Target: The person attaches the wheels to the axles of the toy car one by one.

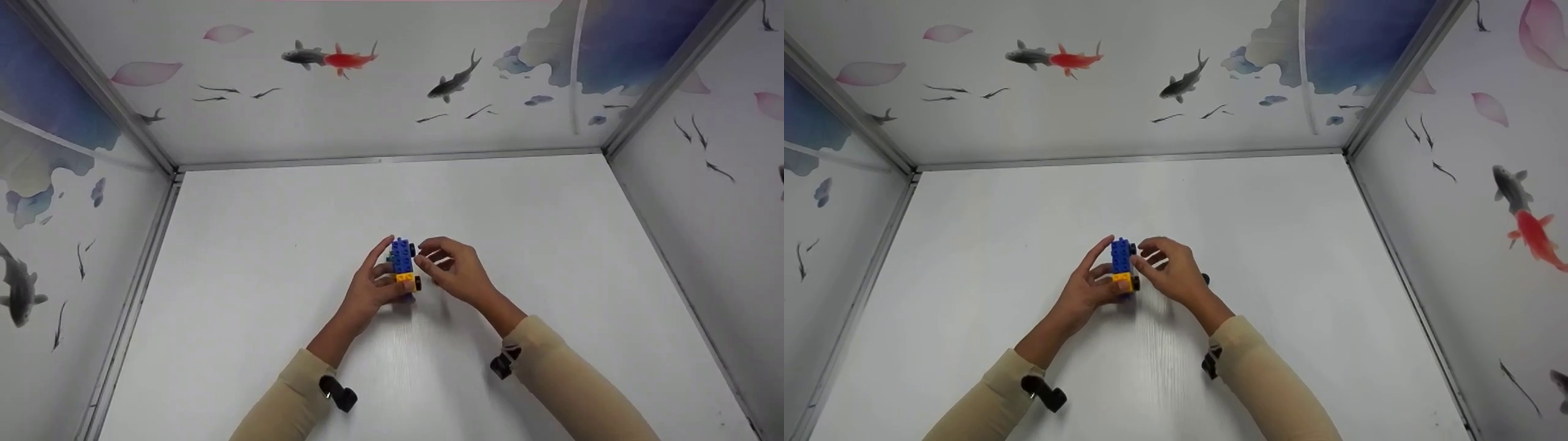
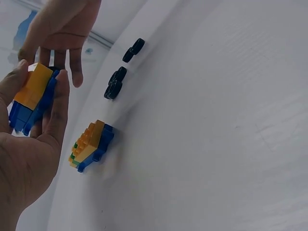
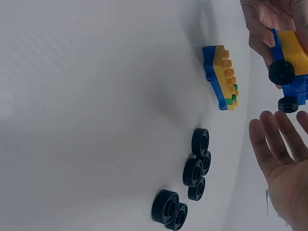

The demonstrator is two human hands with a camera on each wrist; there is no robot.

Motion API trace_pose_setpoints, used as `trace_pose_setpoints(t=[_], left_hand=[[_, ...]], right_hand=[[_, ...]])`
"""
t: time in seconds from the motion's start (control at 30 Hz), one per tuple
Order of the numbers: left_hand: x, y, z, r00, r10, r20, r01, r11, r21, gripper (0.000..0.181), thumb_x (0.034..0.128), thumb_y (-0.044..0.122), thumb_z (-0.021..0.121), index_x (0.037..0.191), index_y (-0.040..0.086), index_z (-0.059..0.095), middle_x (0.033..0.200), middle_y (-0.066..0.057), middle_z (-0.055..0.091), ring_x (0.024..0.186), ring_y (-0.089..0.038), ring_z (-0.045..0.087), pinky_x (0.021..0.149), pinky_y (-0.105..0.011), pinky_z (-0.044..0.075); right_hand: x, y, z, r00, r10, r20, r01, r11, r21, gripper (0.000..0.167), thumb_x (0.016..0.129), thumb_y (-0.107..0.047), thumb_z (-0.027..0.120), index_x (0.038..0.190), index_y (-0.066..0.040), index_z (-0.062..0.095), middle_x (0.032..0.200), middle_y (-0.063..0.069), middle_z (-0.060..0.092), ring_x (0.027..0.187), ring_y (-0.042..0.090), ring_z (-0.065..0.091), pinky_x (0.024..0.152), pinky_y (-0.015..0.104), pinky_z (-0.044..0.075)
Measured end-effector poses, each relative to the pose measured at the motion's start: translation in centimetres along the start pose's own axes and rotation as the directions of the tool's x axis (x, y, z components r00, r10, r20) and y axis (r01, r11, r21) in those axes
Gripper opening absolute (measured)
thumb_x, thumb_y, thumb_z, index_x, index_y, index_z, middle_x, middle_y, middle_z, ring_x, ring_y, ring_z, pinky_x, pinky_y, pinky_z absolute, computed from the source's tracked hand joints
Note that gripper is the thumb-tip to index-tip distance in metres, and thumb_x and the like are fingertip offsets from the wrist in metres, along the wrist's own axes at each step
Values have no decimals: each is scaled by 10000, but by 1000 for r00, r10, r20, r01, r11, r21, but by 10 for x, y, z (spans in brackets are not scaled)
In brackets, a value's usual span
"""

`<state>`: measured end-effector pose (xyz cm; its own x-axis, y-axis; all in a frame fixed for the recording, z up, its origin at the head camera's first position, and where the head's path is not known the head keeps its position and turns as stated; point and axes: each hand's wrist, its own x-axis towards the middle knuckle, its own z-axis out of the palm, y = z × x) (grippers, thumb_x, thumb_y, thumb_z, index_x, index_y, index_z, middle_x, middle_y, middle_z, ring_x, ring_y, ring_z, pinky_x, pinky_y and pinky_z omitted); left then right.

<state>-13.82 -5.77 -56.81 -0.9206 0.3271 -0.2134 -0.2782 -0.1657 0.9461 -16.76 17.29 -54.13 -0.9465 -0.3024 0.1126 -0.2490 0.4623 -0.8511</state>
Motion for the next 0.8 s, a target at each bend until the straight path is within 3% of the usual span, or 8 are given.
trace_pose_setpoints(t=[0.3,0.57,0.8], left_hand=[[0,1,3,1000,-21,-21,22,1000,12,1093,914,241,938,1750,393,251,1502,-190,626,1265,-294,749,1008,-445,668],[1,-1,4,1000,-12,-23,12,1000,26,1037,911,213,938,1708,443,316,1486,-187,622,1268,-291,745,1017,-442,665],[-1,-1,4,1000,-5,15,5,1000,22,1055,923,176,921,1738,372,281,1475,-190,616,1243,-282,749,1009,-415,667]], right_hand=[[18,-6,4,994,105,-13,-104,994,23,478,1047,-469,763,1385,-187,578,1223,74,787,1062,261,795,917,481,682],[25,-8,12,990,138,20,-139,989,55,492,1047,-478,760,1404,-203,563,1245,76,793,1083,245,782,945,460,672],[29,-10,17,988,156,16,-157,986,57,495,1050,-490,749,1399,-181,582,1174,72,794,1061,232,746,952,414,649]])
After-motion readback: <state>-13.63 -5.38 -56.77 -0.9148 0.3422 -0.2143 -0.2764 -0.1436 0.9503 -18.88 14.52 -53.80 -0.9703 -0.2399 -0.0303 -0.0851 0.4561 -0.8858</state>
